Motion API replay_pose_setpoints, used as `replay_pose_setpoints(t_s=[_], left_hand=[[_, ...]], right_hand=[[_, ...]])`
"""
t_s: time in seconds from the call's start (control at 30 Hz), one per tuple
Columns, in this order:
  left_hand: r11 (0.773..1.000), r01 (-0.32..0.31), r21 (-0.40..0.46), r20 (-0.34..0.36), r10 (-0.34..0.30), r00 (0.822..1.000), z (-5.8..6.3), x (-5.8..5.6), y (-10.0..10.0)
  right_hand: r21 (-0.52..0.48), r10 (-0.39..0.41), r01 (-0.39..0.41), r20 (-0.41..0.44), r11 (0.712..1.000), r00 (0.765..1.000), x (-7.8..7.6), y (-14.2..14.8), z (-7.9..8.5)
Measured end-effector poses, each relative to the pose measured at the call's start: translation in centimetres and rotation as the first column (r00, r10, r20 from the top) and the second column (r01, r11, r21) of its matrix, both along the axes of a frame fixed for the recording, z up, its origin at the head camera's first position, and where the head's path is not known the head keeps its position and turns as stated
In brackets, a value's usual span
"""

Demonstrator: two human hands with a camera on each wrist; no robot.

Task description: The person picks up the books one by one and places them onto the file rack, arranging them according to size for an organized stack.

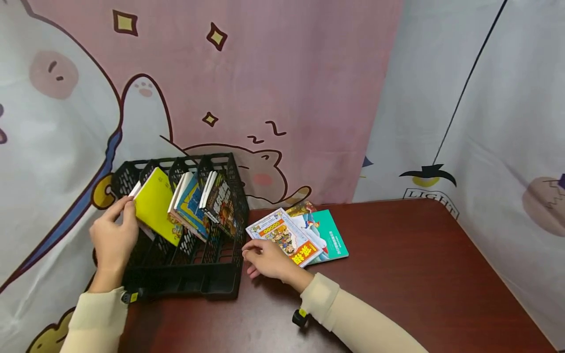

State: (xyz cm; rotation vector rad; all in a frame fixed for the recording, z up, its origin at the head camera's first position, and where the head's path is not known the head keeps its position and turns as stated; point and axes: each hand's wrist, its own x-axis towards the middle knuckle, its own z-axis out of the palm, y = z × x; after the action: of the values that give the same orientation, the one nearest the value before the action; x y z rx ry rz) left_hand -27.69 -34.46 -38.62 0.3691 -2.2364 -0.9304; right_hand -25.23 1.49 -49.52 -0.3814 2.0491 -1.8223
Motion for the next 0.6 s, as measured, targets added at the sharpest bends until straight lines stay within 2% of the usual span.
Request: replay_pose_setpoints(t_s=[0.1, 0.3, 0.43, 0.5, 0.57, 0.6], left_hand=[[1.0, 0.018, -0.021, -0.01, -0.018, 1.0, 0.4, 0.5, 0.9], [0.994, 0.064, -0.084, -0.106, -0.073, 0.992, 1.3, 1.3, 3.2], [0.983, 0.143, -0.112, -0.208, -0.164, 0.964, 1.6, 1.9, 5.8], [0.974, 0.201, -0.103, -0.232, -0.22, 0.947, 1.6, 2.4, 7.4], [0.955, 0.284, -0.081, -0.221, -0.295, 0.929, 1.6, 2.9, 9.0], [0.939, 0.339, -0.061, -0.208, -0.344, 0.916, 1.5, 3.2, 9.9]], right_hand=[[-0.002, -0.005, 0.005, -0.014, 1.0, 1.0, -0.5, 1.8, 0.6], [0.02, -0.068, 0.068, -0.005, 0.997, 0.998, -1.3, 5.8, 1.8], [0.027, -0.114, 0.114, -0.003, 0.993, 0.993, -1.5, 7.8, 2.3], [0.033, -0.127, 0.128, -0.012, 0.991, 0.992, -1.5, 8.7, 2.5], [0.053, -0.146, 0.147, -0.019, 0.988, 0.989, -1.5, 9.6, 2.8], [0.062, -0.157, 0.158, -0.02, 0.985, 0.987, -1.5, 10.0, 3.0]])
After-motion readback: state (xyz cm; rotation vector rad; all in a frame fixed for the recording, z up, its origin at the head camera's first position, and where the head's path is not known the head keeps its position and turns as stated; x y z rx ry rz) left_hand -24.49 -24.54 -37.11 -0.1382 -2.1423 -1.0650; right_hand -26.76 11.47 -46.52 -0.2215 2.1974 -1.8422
